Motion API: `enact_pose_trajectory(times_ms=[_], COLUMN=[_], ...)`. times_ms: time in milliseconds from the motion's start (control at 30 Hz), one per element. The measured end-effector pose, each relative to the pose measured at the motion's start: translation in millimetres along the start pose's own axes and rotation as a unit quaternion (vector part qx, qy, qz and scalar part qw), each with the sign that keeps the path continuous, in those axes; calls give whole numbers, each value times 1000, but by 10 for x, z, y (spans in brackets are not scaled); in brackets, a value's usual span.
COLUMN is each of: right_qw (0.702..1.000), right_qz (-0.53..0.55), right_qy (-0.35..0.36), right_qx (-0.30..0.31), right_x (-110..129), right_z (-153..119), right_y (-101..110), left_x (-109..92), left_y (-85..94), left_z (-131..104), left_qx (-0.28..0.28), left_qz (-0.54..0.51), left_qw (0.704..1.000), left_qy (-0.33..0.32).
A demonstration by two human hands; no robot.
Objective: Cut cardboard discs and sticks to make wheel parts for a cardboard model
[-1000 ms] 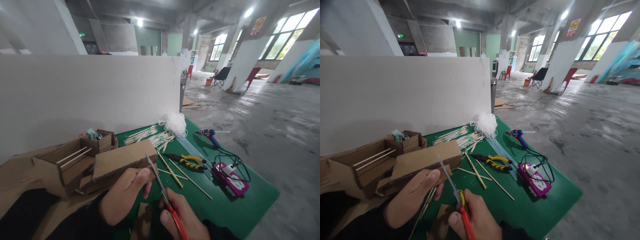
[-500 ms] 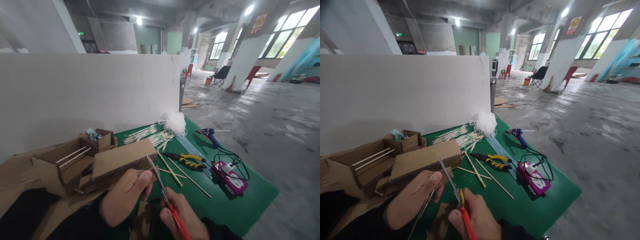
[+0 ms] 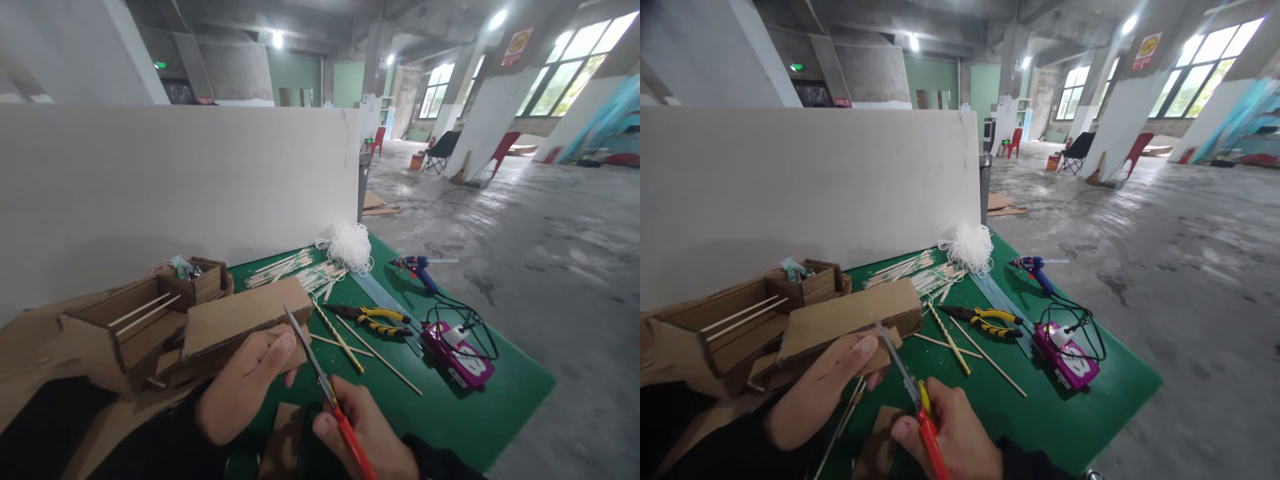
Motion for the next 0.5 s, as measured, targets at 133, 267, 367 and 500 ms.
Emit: enact_pose_trajectory(times_ms=[133, 267, 367, 500], right_qw=[1000, 1000, 1000, 998], right_qz=[14, 16, 10, 24], right_qy=[-4, 3, 17, 30], right_qx=[2, 10, 6, -42], right_x=[-10, 75, 123, 69], right_z=[14, 27, 20, -26], right_y=[-6, -1, 3, 4], left_x=[7, 59, 97, 130], left_y=[0, -6, 30, 55], left_z=[15, -1, -4, 50], left_qx=[-25, -3, 4, 11], left_qz=[-81, -83, -56, -20], left_qw=[996, 996, 998, 999], left_qy=[16, 36, 41, 25])
Point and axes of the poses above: each hand's wrist, its own z-axis towards the middle knuckle, its own y-axis out of the back of the hand, x = y × z, the point moved 2 cm from there along z, towards the middle knuckle, and after that the axes turned 6 degrees about z, right-handed, at the moved point
